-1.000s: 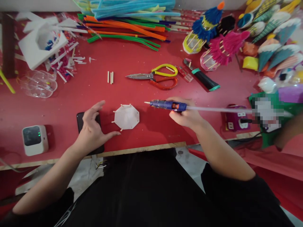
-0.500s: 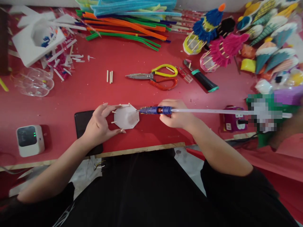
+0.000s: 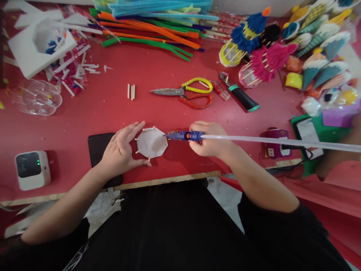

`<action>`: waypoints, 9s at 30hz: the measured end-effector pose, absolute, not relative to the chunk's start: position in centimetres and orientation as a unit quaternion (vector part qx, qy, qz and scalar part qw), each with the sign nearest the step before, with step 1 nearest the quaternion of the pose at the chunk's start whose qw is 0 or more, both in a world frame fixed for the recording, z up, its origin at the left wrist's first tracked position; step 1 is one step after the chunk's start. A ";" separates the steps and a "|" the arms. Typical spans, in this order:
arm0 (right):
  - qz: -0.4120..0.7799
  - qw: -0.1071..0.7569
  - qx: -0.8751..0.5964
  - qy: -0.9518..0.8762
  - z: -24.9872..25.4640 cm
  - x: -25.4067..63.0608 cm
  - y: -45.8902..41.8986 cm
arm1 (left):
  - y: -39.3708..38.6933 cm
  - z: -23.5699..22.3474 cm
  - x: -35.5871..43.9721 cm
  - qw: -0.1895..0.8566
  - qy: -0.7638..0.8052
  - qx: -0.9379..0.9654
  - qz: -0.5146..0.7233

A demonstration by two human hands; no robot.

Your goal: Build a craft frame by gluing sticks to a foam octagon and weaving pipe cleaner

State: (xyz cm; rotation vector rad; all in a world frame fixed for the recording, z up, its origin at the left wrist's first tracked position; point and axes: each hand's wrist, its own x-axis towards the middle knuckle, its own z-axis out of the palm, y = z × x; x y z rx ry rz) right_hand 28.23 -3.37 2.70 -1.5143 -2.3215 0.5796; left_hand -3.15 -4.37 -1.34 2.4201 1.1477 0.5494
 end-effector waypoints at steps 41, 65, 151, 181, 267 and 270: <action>0.090 0.122 -0.531 -0.834 2.7 28.0 -4.6 | -4.3 -1.3 -3.0 0.171 0.410 0.880 0.168; 0.094 0.113 -0.552 -0.821 3.0 27.8 -4.9 | -4.4 -1.3 -3.0 0.183 0.420 0.871 0.178; -0.033 0.136 -0.475 -0.869 3.0 28.1 -6.0 | -4.4 -2.0 -2.8 0.132 0.426 0.864 0.234; 0.093 0.148 -0.510 -0.842 2.8 28.2 -6.7 | -4.2 -2.3 -2.7 0.091 0.423 0.865 0.255; 0.132 0.113 -0.517 -0.838 3.0 27.8 -6.4 | -4.2 -2.7 -2.8 0.114 0.431 0.860 0.248; 0.126 0.116 -0.518 -0.838 3.0 27.8 -6.4 | -4.2 -2.7 -2.8 0.086 0.427 0.865 0.249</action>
